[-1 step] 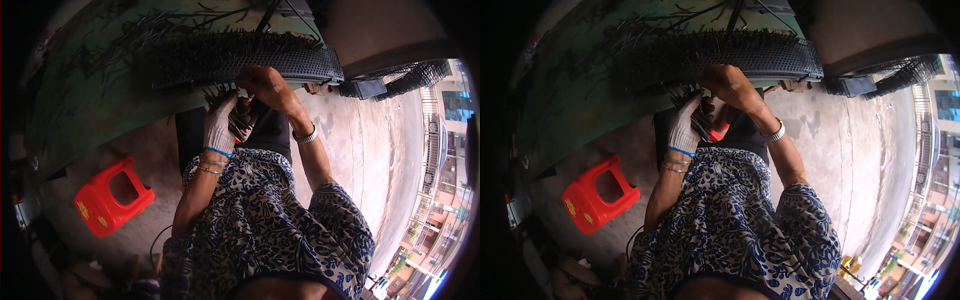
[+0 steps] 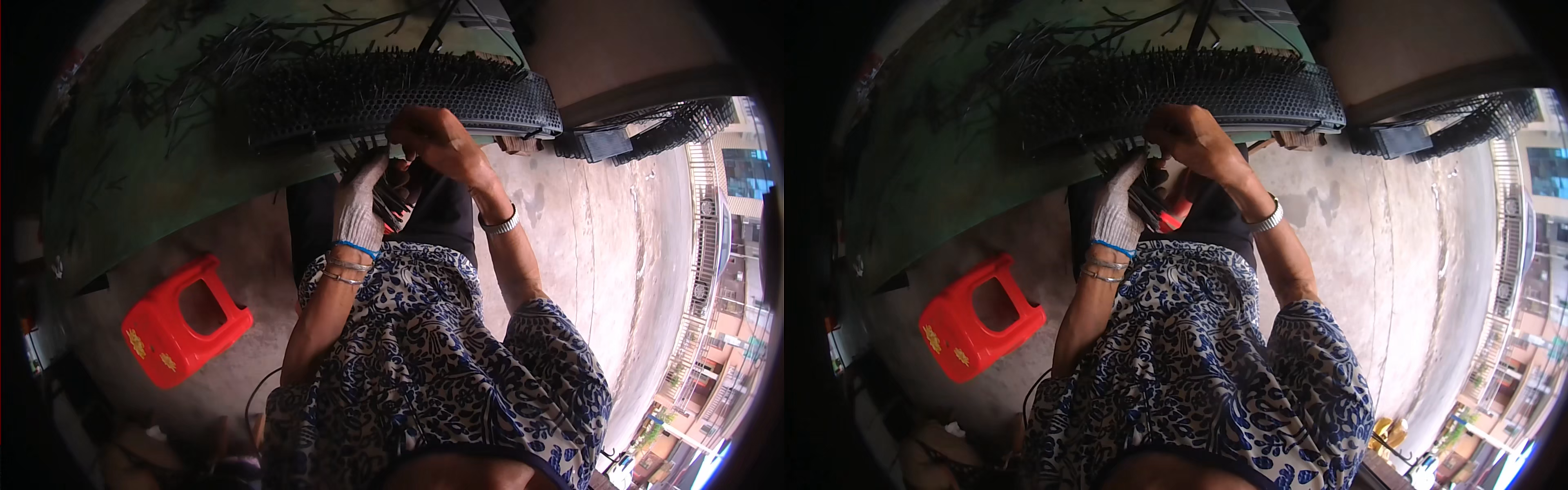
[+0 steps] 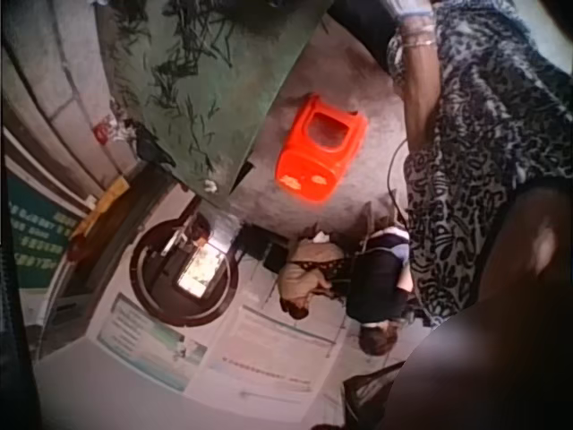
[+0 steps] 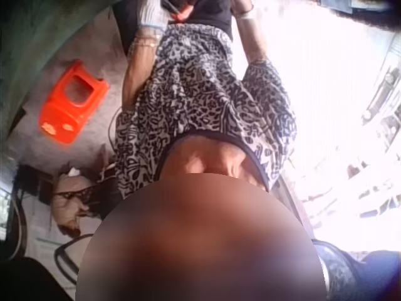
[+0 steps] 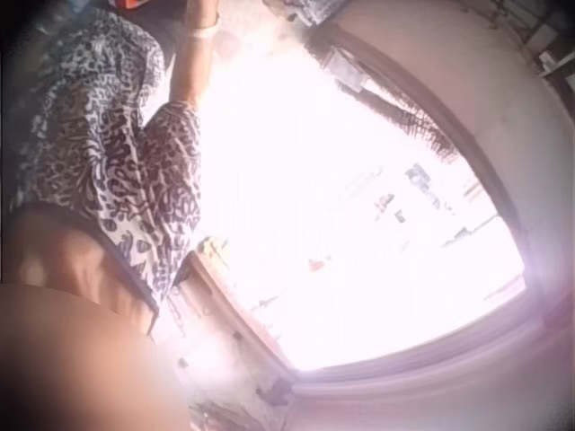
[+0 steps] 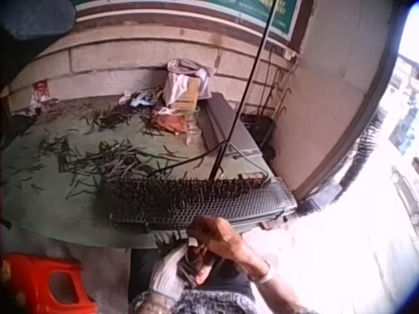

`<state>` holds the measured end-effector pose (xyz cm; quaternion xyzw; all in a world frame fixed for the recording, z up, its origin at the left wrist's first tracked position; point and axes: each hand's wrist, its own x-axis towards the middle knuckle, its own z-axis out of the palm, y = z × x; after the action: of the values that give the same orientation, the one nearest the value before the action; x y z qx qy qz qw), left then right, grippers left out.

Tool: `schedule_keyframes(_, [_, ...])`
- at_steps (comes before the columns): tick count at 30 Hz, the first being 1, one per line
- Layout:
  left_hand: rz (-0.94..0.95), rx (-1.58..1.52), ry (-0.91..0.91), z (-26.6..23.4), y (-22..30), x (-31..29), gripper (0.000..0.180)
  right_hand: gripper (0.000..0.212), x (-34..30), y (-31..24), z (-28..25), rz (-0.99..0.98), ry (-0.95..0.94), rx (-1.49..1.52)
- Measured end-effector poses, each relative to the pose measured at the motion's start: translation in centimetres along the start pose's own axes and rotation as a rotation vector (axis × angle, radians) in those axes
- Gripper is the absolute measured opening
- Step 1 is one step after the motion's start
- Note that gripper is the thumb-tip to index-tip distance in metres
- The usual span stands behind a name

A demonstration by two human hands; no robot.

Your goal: Manual assembly of a brush-like component by inserting metal pins into a plastic frame.

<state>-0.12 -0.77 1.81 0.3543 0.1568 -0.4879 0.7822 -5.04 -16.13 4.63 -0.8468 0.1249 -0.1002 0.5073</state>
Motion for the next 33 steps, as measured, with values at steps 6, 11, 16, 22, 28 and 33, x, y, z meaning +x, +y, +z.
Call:
schedule_keyframes(6, [-0.024, -0.065, -0.056, -1.3, -0.5, 1.2, 0.021, 0.007, 1.6, -0.5, 0.2, -0.105, 0.463, -0.239])
schedule_keyframes(11, [-0.071, -0.057, -0.078, -0.4, -0.2, 0.8, 0.020, 0.007, 3.8, 1.3, 1.7, -0.366, 0.704, -0.261])
schedule_keyframes(16, [-0.004, -0.015, 0.011, -1.2, -0.6, 1.8, 0.020, 0.008, 3.9, 2.3, 2.5, -0.306, 0.602, -0.282])
schedule_keyframes(22, [0.038, 0.001, 0.011, -0.4, -0.5, 1.1, 0.018, 0.011, 3.4, 1.2, 2.3, -0.257, 0.587, -0.569])
schedule_keyframes(28, [0.055, 0.079, 0.008, -0.1, -0.6, 0.5, 0.020, 0.010, 3.3, 0.9, 1.3, -0.318, 0.481, -0.615])
schedule_keyframes(33, [0.042, 0.092, 0.005, -0.8, -1.0, 0.8, 0.019, 0.013, 3.8, 1.9, 1.2, -0.231, 0.511, -0.627])
